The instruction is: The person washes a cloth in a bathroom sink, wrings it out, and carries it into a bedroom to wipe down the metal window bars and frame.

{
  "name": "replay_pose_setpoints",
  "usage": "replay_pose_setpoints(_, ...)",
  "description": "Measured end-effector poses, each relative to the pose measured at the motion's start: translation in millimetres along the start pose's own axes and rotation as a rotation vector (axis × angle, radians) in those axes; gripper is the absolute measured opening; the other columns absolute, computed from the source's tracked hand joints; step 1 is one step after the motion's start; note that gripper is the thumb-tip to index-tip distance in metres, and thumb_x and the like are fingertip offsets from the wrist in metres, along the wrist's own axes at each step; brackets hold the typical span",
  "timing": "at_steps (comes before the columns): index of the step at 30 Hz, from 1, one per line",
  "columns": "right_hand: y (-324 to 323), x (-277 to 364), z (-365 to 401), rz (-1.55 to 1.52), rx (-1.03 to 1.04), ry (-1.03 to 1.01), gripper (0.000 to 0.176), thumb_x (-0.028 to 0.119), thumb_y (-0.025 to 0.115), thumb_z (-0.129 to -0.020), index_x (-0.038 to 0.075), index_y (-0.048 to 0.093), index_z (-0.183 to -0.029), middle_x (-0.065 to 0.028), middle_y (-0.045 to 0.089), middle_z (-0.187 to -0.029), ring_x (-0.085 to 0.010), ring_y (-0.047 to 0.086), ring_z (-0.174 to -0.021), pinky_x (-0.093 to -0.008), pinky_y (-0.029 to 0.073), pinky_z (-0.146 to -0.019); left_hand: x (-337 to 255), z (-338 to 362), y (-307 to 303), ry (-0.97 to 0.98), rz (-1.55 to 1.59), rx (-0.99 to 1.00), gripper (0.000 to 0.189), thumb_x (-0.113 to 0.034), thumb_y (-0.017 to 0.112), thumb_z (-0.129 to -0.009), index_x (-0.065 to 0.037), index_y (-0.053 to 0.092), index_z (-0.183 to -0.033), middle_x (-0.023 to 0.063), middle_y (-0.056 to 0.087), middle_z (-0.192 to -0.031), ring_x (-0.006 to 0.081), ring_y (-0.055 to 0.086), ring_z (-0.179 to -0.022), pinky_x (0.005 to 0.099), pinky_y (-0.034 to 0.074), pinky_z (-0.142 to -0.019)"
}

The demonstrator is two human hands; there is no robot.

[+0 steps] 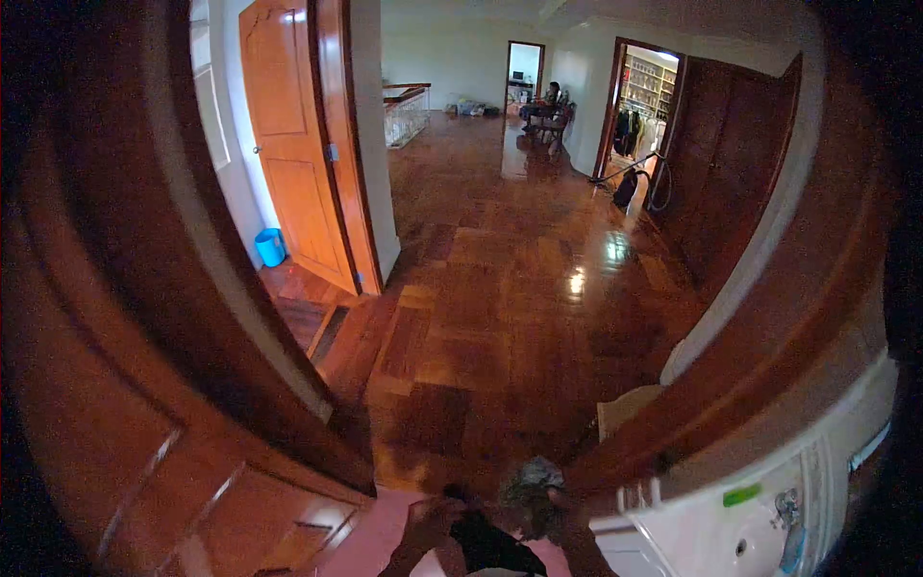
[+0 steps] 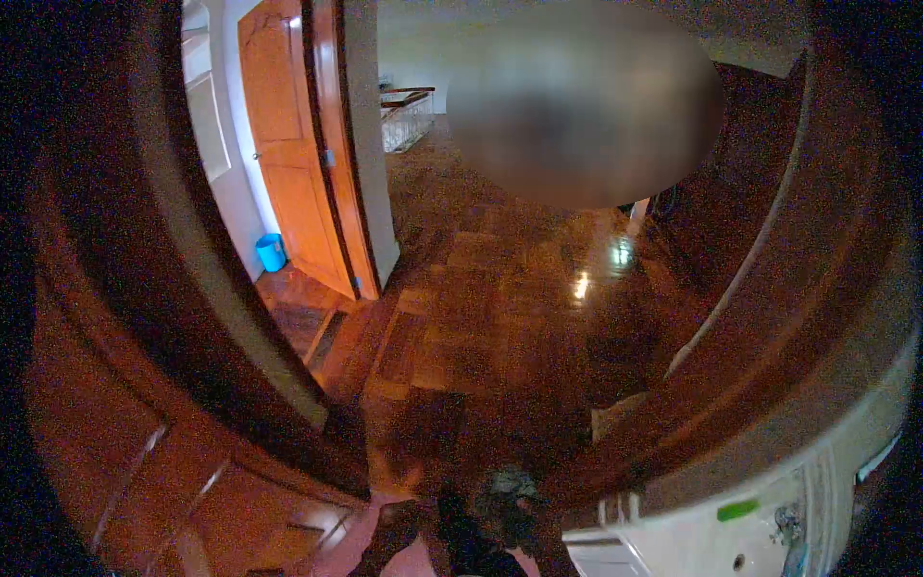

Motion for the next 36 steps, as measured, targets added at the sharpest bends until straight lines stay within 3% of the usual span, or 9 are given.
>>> replay_pose_setpoints(3, 60.8, 4.2, -78.2, -0.053, 0.165, 0.178, 0.050, 0.020, 0.069, -0.091, -0.007, 0.056, -0.130, -0.0207, 0.063, -0.126, -0.0317, 0.064, -0.110, -0.0469, 0.055, -0.094, 18.3, -94.8, -38.7, 0.041, 0.006, -0.031, 0.023, -0.024, 0.068, -0.094, -0.003, 0.075, -0.094, 0.0122, 0.071, -0.078, 0.0180, 0.067, -0.071, 0.0358, 0.053, -0.065)
replay_pose_setpoints(5, -125.7, -124.7, -254.3, 0.314, 0.394, 0.027, 0.046, 0.020, 0.069, -0.090, -0.007, 0.060, -0.125, -0.0191, 0.066, -0.119, -0.0300, 0.067, -0.103, -0.0446, 0.057, -0.088, 105.3, -143.4, -51.5, -0.040, -0.262, -0.031, 0.025, -0.027, 0.068, -0.095, -0.003, 0.075, -0.094, 0.0117, 0.068, -0.074, 0.0173, 0.065, -0.068, 0.0374, 0.051, -0.063)
replay_pose_setpoints(8, 57.0, -26.1, -233.5, 0.108, 0.186, 0.153, 0.043, 0.020, 0.069, -0.089, -0.007, 0.062, -0.122, -0.0181, 0.068, -0.114, -0.0291, 0.069, -0.098, -0.0433, 0.058, -0.084, 94.8, -197.7, -108.8, -0.117, -0.257, -0.119, 0.025, -0.027, 0.068, -0.094, -0.003, 0.075, -0.093, 0.0114, 0.068, -0.074, 0.0176, 0.064, -0.068, 0.0376, 0.051, -0.063)
replay_pose_setpoints(13, 208.8, 35.8, -328.9, 0.169, 0.224, 0.107, 0.042, 0.019, 0.069, -0.089, -0.007, 0.062, -0.121, -0.0176, 0.068, -0.112, -0.0287, 0.069, -0.096, -0.0428, 0.058, -0.083, 69.7, -314.0, -204.6, -0.068, -0.178, -0.304, 0.025, -0.027, 0.068, -0.094, -0.003, 0.075, -0.093, 0.0109, 0.068, -0.074, 0.0180, 0.064, -0.068, 0.0381, 0.051, -0.064)
replay_pose_setpoints(18, 291.1, 47.7, -414.0, 0.281, 0.194, 0.066, 0.042, 0.019, 0.068, -0.089, -0.007, 0.063, -0.120, -0.0171, 0.068, -0.110, -0.0283, 0.069, -0.093, -0.0424, 0.058, -0.082, 53.2, -425.3, -296.6, 0.096, -0.287, -0.556, 0.025, -0.026, 0.068, -0.094, -0.002, 0.074, -0.093, 0.0104, 0.068, -0.074, 0.0184, 0.063, -0.067, 0.0386, 0.051, -0.065)
replay_pose_setpoints(20, 315.4, 54.1, -441.3, 0.344, 0.145, 0.051, 0.041, 0.019, 0.068, -0.088, -0.007, 0.063, -0.120, -0.0169, 0.068, -0.109, -0.0282, 0.069, -0.092, -0.0422, 0.058, -0.081, 19.9, -476.2, -334.0, -0.220, -0.058, -0.363, 0.025, -0.025, 0.068, -0.094, -0.001, 0.074, -0.094, 0.0112, 0.068, -0.077, 0.0199, 0.064, -0.071, 0.0385, 0.053, -0.070)
replay_pose_setpoints(22, 333.6, 51.7, -469.7, 0.395, 0.098, 0.053, 0.041, 0.019, 0.068, -0.088, -0.007, 0.063, -0.119, -0.0167, 0.069, -0.108, -0.0280, 0.069, -0.092, -0.0420, 0.058, -0.081, 56.2, -548.1, -345.6, -0.024, 0.320, -0.381, 0.027, -0.025, 0.067, -0.093, 0.001, 0.072, -0.095, 0.0135, 0.069, -0.078, 0.0214, 0.066, -0.072, 0.0397, 0.053, -0.072)
replay_pose_setpoints(28, 408.3, 42.9, -572.8, 0.513, -0.025, 0.047, 0.040, 0.019, 0.067, -0.088, -0.007, 0.064, -0.118, -0.0161, 0.069, -0.106, -0.0275, 0.069, -0.089, -0.0414, 0.059, -0.079, 3.4, -696.1, -424.1, -0.015, 0.147, -0.168, 0.025, -0.020, 0.066, -0.091, 0.004, 0.068, -0.089, 0.0150, 0.066, -0.072, 0.0207, 0.064, -0.067, 0.0411, 0.052, -0.065)
replay_pose_setpoints(36, 614.0, -36.6, -802.0, 0.647, 0.216, 0.203, 0.038, 0.018, 0.067, -0.088, -0.007, 0.064, -0.116, -0.0153, 0.069, -0.102, -0.0269, 0.069, -0.085, -0.0406, 0.059, -0.077, 93.9, -796.5, -593.2, 0.125, 0.087, -0.613, 0.026, -0.021, 0.064, -0.091, 0.005, 0.065, -0.090, 0.0241, 0.062, -0.075, 0.0258, 0.067, -0.068, 0.0446, 0.052, -0.067)
Point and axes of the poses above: each hand's wrist, its own z-axis away from the middle knuckle, its own y-axis out of the palm, x = y × z, the point moved 6 cm from there along -z, towards the middle knuckle
